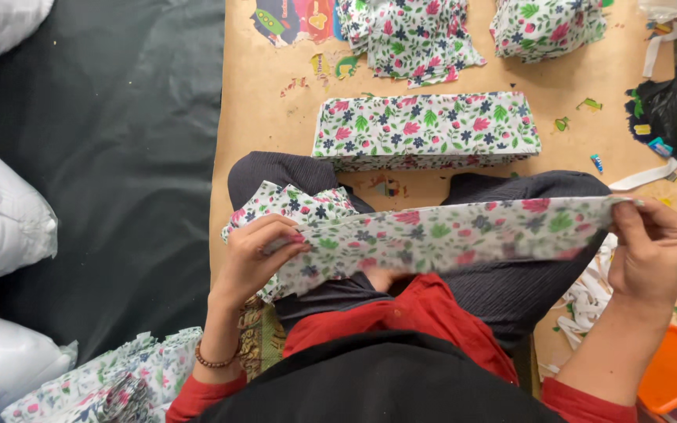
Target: The person sits on the floor and folds rectangular pieces of floral-patterned fabric by hand. They repeatedly pick up a piece, fold it, and place it onto a growing stack in front of them.
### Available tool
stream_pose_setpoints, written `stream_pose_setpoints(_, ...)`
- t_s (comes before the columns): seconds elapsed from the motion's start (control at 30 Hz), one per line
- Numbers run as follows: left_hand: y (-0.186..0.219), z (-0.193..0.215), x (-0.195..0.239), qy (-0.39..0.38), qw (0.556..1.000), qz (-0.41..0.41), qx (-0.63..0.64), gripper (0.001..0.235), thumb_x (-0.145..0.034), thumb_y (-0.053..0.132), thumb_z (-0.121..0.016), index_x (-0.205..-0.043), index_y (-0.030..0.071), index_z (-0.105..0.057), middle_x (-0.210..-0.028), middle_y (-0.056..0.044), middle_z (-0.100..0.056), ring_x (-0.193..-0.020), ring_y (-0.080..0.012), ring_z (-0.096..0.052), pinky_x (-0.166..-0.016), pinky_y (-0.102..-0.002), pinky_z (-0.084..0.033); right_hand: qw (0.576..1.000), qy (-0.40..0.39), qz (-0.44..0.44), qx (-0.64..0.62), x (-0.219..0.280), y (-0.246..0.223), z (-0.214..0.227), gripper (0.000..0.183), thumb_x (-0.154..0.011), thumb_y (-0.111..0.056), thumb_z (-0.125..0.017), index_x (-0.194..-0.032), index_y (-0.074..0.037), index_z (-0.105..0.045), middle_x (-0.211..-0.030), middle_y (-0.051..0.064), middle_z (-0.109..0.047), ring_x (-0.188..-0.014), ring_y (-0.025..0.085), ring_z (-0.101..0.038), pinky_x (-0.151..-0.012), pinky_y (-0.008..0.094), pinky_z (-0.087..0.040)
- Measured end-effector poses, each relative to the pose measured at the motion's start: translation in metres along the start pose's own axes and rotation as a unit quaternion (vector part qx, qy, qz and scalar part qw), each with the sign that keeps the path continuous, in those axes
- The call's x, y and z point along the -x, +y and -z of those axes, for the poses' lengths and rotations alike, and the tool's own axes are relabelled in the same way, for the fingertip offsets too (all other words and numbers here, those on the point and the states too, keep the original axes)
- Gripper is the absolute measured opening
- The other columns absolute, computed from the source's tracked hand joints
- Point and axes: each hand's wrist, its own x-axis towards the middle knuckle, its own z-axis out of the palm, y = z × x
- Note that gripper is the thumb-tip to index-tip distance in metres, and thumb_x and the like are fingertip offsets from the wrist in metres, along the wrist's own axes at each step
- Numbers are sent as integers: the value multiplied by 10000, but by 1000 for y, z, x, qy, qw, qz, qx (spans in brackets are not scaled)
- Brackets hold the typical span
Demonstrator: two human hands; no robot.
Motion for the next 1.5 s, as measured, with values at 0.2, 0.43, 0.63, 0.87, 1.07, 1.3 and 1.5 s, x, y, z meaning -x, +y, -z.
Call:
stream_pose_setpoints(0.2, 6, 6, -7, 16, 999, -8, -42, 136, -839, 103, -815, -882, 37, -706, -933, -65, -717, -843, -157, -701, -750, -271, -578, 998, -15, 54, -2, 1, -9, -1, 105, -1125, -64, -724, -1069, -88, -639, -1079, 129, -701, -872, 144, -642, -745, 219, -490)
stream_pose_setpoints(0.43, 14, 15, -9, 7, 1000, -21, 9, 219, -788, 69, -851, -774, 36, -635, -817, -72, -711, -738, -155, -679, -668, -263, -570, 999, 2, 32, 0, 3, 19, 38, 96, -1114, -95, -725, -1157, -134, -648, -1156, 118, -706, -971, 145, -682, -781, 196, -529)
stream_pose_setpoints(0.63, -26, 5, -25, -49, 989, 13, -137, 133, -908, -51, -637, -922, 81, -638, -879, -12, -719, -748, -163, -673, -647, -294, -468, 988, 40, -71, 128, -23, 12, 3, 111, -1037, -178, -790, -1120, -137, -728, -922, -52, -657, -793, 1, -618, -651, 114, -511)
stream_pose_setpoints(0.87, -78, -32, -104, 182, 979, 57, -71, 57, -971, 66, -789, -970, 123, -792, -486, 22, -549, -486, -24, -497, -527, -216, -322, 991, -99, -75, -57, -106, 11, -63, 98, -1033, -74, -691, -942, -46, -671, -862, 87, -681, -731, 152, -658, -647, 210, -494)
stream_pose_setpoints(1.07, -149, -87, -130, 218, 971, 67, 64, 180, -840, -139, -743, -905, 26, -768, -943, -129, -747, -901, -205, -734, -819, -282, -660, 977, -176, -30, 120, -159, 50, -79, 127, -1049, -159, -815, -1092, -62, -746, -929, 17, -689, -861, 89, -696, -876, 227, -675)
stream_pose_setpoints(1.3, -236, -141, -107, 66, 991, 94, -71, 189, -760, -157, -710, -758, 20, -776, -890, -69, -719, -785, -192, -704, -708, -287, -595, 837, -300, 65, 454, -191, 133, -67, 133, -872, -151, -801, -1000, -188, -811, -775, 22, -705, -786, 68, -619, -929, 222, -419)
stream_pose_setpoints(1.5, -240, -139, -101, 49, 989, 77, -114, 142, -787, -136, -738, -782, 1, -771, -905, -88, -696, -831, -233, -682, -735, -336, -582, 825, -311, 52, 469, -192, 142, -68, 136, -872, -101, -773, -985, -170, -806, -788, 29, -711, -772, 93, -625, -883, 242, -454)
